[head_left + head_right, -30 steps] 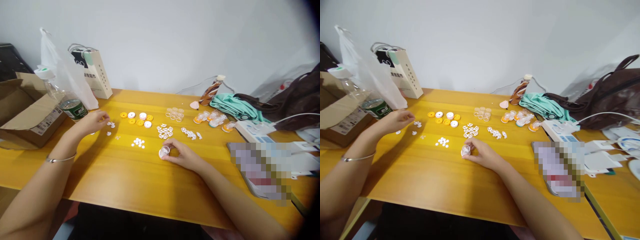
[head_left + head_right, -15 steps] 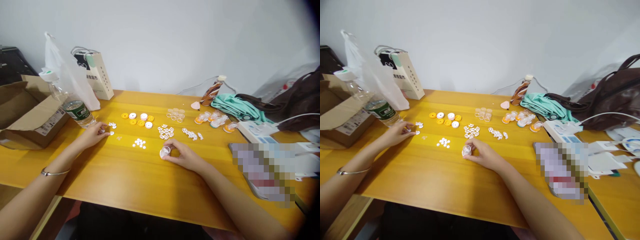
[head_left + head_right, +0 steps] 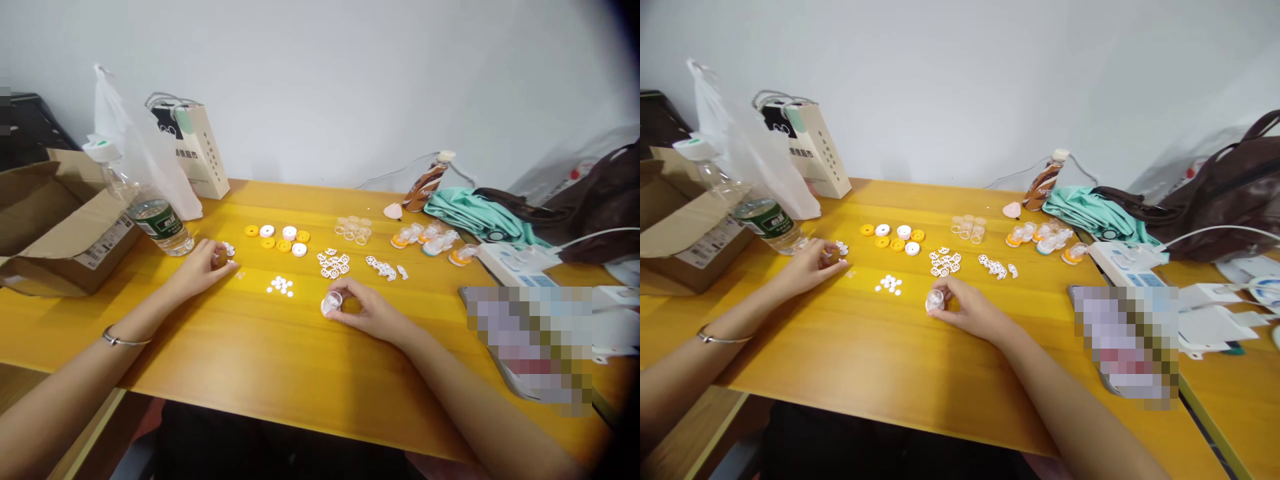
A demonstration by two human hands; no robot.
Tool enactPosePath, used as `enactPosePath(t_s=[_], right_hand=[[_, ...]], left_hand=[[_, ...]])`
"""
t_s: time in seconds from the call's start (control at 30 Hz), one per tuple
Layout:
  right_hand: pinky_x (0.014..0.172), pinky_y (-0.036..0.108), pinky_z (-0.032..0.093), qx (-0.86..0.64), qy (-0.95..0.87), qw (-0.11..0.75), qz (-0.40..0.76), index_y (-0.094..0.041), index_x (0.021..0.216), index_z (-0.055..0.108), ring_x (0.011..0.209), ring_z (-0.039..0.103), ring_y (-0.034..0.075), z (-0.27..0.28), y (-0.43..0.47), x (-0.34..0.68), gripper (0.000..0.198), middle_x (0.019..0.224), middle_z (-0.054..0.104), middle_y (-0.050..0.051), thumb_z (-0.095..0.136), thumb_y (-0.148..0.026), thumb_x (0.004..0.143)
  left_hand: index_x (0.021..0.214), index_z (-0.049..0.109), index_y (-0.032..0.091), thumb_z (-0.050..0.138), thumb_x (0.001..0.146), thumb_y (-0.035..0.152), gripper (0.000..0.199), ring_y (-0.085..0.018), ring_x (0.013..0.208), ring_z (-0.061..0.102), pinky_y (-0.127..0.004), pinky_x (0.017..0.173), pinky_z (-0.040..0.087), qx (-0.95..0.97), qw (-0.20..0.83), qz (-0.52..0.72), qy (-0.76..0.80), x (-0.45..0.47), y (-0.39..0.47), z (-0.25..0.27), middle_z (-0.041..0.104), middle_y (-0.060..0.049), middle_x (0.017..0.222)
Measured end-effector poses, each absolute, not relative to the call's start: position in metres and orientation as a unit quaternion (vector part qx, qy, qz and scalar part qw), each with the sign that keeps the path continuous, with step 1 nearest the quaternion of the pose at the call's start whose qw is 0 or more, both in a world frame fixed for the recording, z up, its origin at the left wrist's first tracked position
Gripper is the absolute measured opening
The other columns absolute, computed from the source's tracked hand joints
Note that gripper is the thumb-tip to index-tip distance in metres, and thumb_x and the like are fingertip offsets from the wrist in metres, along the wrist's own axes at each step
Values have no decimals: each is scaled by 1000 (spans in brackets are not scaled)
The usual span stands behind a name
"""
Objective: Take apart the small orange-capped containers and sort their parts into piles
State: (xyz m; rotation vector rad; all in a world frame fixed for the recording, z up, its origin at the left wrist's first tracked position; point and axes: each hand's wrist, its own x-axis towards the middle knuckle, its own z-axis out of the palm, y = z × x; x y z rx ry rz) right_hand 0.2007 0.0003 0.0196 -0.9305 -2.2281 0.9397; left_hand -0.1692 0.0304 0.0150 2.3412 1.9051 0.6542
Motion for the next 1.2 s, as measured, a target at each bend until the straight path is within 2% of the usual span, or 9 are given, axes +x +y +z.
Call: enactPosePath(t_s=[0.2,0.4,0.57,0.77,0.87,1.0,1.13,1.2], right_hand=[[75,29,49,-347,-829,268,348,-21,99,51,81,58,15,18,1,201,25,91,62,3,60,-32,79],[75,29,49,-349,-824,270,356,-21,99,51,80,58,14,15,2,202,26,90,62,3,61,-32,78],[75,28,48,-345,-819,269,371,-21,97,52,80,57,14,15,3,201,24,90,62,2,61,-31,78],[74,27,47,-342,-816,271,380,-20,94,54,78,56,13,17,2,201,20,87,61,2,60,-31,79],[74,27,46,-338,-816,267,385,-20,94,54,78,56,13,16,2,201,20,88,62,2,61,-30,78],[74,27,45,-340,-818,262,385,-19,93,56,78,56,13,15,4,202,23,87,61,2,63,-33,77],[67,25,42,-354,-819,260,370,-19,88,55,73,51,13,12,6,201,30,83,57,1,68,-40,71],[58,23,38,-373,-807,263,375,-20,88,51,65,46,11,9,6,199,35,75,54,-1,70,-43,69]], left_hand=[[94,51,15,52,77,46,36,-15,66,52,-28,64,45,743,28,252,620,-177,51,2,52,-5,83],[99,52,15,49,82,39,30,-13,63,52,-30,69,45,741,-27,278,610,-165,53,11,50,-4,86],[116,52,20,40,89,33,32,-18,83,53,-31,79,44,833,-48,192,517,-131,52,21,51,-7,95],[118,55,25,37,90,32,34,-20,82,53,-33,74,43,857,-67,96,501,-117,61,17,54,-8,94],[116,56,23,39,89,32,33,-20,84,54,-34,77,43,852,-64,104,509,-123,62,15,53,-8,96],[117,53,17,41,89,33,35,-21,88,53,-34,80,44,843,-69,172,505,-113,53,23,52,-10,98],[113,53,16,39,91,32,31,-20,93,52,-34,84,43,875,-22,233,425,-70,22,36,55,-9,98],[110,52,17,41,90,34,29,-19,91,53,-34,84,43,900,40,205,383,-45,3,37,56,-7,97]])
